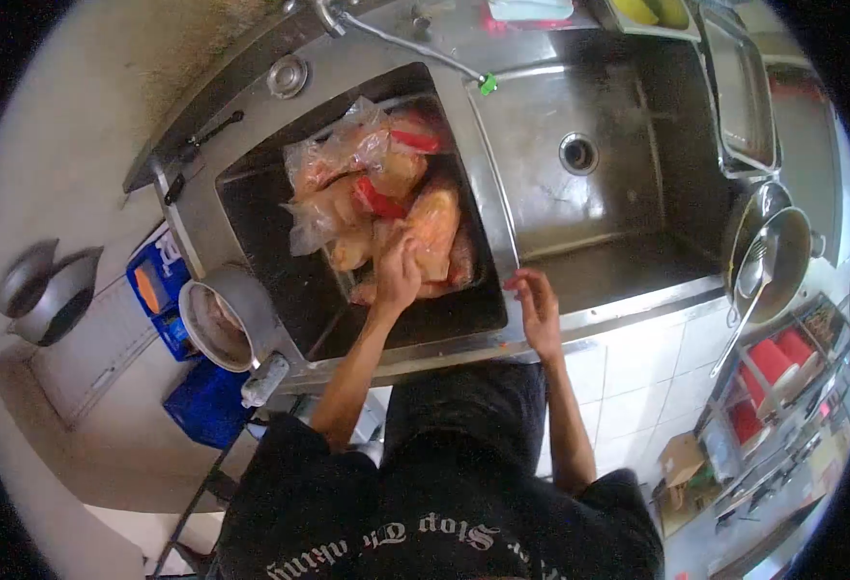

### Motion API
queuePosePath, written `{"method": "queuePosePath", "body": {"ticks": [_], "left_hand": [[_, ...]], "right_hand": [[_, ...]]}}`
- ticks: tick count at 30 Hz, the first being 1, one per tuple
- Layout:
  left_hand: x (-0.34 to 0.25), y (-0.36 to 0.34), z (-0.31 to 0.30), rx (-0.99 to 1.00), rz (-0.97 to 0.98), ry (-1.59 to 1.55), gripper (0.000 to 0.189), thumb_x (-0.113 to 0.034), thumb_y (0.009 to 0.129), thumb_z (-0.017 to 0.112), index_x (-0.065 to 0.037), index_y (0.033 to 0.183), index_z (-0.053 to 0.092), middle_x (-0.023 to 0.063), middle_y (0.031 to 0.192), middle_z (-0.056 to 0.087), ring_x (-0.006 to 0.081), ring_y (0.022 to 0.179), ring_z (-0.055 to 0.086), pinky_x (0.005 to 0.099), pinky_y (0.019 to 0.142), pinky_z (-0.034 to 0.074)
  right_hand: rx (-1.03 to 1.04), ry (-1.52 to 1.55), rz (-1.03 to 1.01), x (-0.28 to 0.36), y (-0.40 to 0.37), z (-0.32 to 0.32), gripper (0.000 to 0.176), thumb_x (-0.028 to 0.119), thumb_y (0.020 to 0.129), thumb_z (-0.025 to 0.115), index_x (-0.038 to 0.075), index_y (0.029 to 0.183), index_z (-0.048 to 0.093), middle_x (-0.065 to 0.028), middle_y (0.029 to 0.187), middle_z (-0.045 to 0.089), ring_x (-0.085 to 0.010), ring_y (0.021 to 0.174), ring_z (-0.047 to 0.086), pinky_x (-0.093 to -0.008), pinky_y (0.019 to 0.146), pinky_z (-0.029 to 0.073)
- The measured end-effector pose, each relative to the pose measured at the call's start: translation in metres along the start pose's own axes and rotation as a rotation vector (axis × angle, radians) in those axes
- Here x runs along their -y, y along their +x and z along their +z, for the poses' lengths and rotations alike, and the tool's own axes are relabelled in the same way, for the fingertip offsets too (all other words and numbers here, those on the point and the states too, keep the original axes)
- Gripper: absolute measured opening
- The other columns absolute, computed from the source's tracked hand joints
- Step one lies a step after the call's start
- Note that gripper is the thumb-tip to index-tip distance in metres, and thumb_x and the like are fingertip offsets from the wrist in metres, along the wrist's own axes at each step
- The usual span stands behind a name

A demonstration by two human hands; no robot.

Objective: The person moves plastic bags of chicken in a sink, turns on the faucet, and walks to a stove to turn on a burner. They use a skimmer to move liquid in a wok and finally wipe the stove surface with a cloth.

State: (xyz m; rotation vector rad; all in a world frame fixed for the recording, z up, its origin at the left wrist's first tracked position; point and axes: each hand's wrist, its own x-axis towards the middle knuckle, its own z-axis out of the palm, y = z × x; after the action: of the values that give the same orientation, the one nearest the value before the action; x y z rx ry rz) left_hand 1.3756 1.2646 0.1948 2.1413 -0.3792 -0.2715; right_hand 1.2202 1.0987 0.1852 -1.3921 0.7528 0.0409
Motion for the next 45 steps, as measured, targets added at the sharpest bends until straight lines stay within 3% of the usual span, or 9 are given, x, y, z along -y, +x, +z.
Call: {"method": "queuePosePath", "body": {"ticks": [8,12,17,22,30,32,35,40,45], "left_hand": [[-0.11,-0.011,-0.112,0.15,0.085,-1.141,0.028,-0.025,0.086,0.037,-0.013,0.061,0.039,-0.0018,0.056,0.038,0.0163,0.066,0.033,0.0317,0.067,0.029],[-0.103,-0.012,-0.145,-0.019,-0.089,-1.569,0.027,-0.024,0.087,0.035,-0.017,0.06,0.035,-0.0013,0.054,0.036,0.0192,0.07,0.033,0.0331,0.069,0.027],[-0.046,0.014,-0.117,-0.724,-0.529,-1.226,0.027,-0.037,0.088,0.04,-0.016,0.073,0.046,-0.0046,0.07,0.042,0.0161,0.076,0.04,0.0354,0.071,0.034],[0.082,0.029,-0.029,-0.129,-0.721,-0.969,0.041,-0.046,0.086,0.041,-0.007,0.087,0.053,0.0024,0.083,0.051,0.0149,0.087,0.049,0.0278,0.079,0.038],[0.141,0.056,0.042,0.438,-0.47,-0.435,0.043,-0.009,0.08,0.041,0.0,0.122,0.039,0.0239,0.112,0.048,0.0311,0.107,0.045,0.0363,0.096,0.03],[0.134,0.047,0.03,0.105,-0.063,0.1,0.033,-0.01,0.081,0.042,0.002,0.112,0.046,0.0251,0.098,0.054,0.036,0.096,0.051,0.0416,0.084,0.039],[0.122,0.041,-0.008,0.16,-0.42,-0.022,0.026,-0.014,0.082,0.045,0.005,0.099,0.049,0.0264,0.086,0.055,0.0402,0.088,0.052,0.0456,0.075,0.041],[0.141,0.011,-0.005,0.217,-0.329,0.207,0.032,-0.025,0.082,0.048,0.006,0.087,0.051,0.0278,0.083,0.054,0.0412,0.084,0.052,0.0465,0.073,0.041],[0.132,0.016,0.012,-0.067,-0.209,0.397,0.042,-0.036,0.081,0.051,0.006,0.083,0.055,0.0244,0.076,0.056,0.0406,0.074,0.056,0.0465,0.069,0.044]], "right_hand": [[0.227,0.234,0.034,-0.013,0.027,0.091,0.058,0.048,0.089,0.029,0.006,0.128,0.029,-0.0092,0.127,0.037,-0.021,0.118,0.035,-0.0354,0.097,0.028],[0.467,1.104,0.233,-0.013,0.026,0.1,0.073,0.061,0.082,0.029,0.006,0.13,0.026,-0.0086,0.131,0.033,-0.0233,0.12,0.032,-0.0396,0.101,0.024],[0.337,0.594,0.238,0.02,0.019,0.038,0.076,0.039,0.073,0.063,0.002,0.128,0.026,-0.0125,0.12,0.043,-0.0245,0.112,0.041,-0.038,0.094,0.035],[0.158,0.043,0.059,0.084,0.032,0.039,0.076,0.02,0.069,0.071,0.0,0.126,0.026,-0.0181,0.115,0.044,-0.0257,0.109,0.042,-0.0361,0.09,0.038],[-0.176,-0.91,-0.174,0.071,0.059,0.123,0.067,0.011,0.061,0.071,0.002,0.113,0.032,-0.0201,0.11,0.045,-0.0314,0.095,0.053,-0.037,0.077,0.046],[-0.163,-0.919,-0.383,0.038,0.075,0.14,0.069,0.013,0.058,0.07,0.002,0.114,0.032,-0.0184,0.111,0.045,-0.0355,0.093,0.053,-0.0404,0.077,0.047],[-0.029,-1.159,-0.165,0.008,0.087,0.162,0.076,0.021,0.06,0.069,-0.005,0.119,0.028,-0.0222,0.114,0.044,-0.0368,0.094,0.052,-0.0391,0.066,0.051],[-0.013,-1.131,0.097,-0.012,0.108,0.14,0.075,0.034,0.064,0.068,-0.006,0.115,0.03,-0.0224,0.112,0.043,-0.0389,0.091,0.054,-0.0411,0.064,0.051],[-0.07,-1.07,-0.414,0.017,0.115,0.149,0.07,0.038,0.07,0.063,-0.004,0.116,0.034,-0.0223,0.11,0.042,-0.0385,0.102,0.042,-0.0435,0.083,0.037]]}}
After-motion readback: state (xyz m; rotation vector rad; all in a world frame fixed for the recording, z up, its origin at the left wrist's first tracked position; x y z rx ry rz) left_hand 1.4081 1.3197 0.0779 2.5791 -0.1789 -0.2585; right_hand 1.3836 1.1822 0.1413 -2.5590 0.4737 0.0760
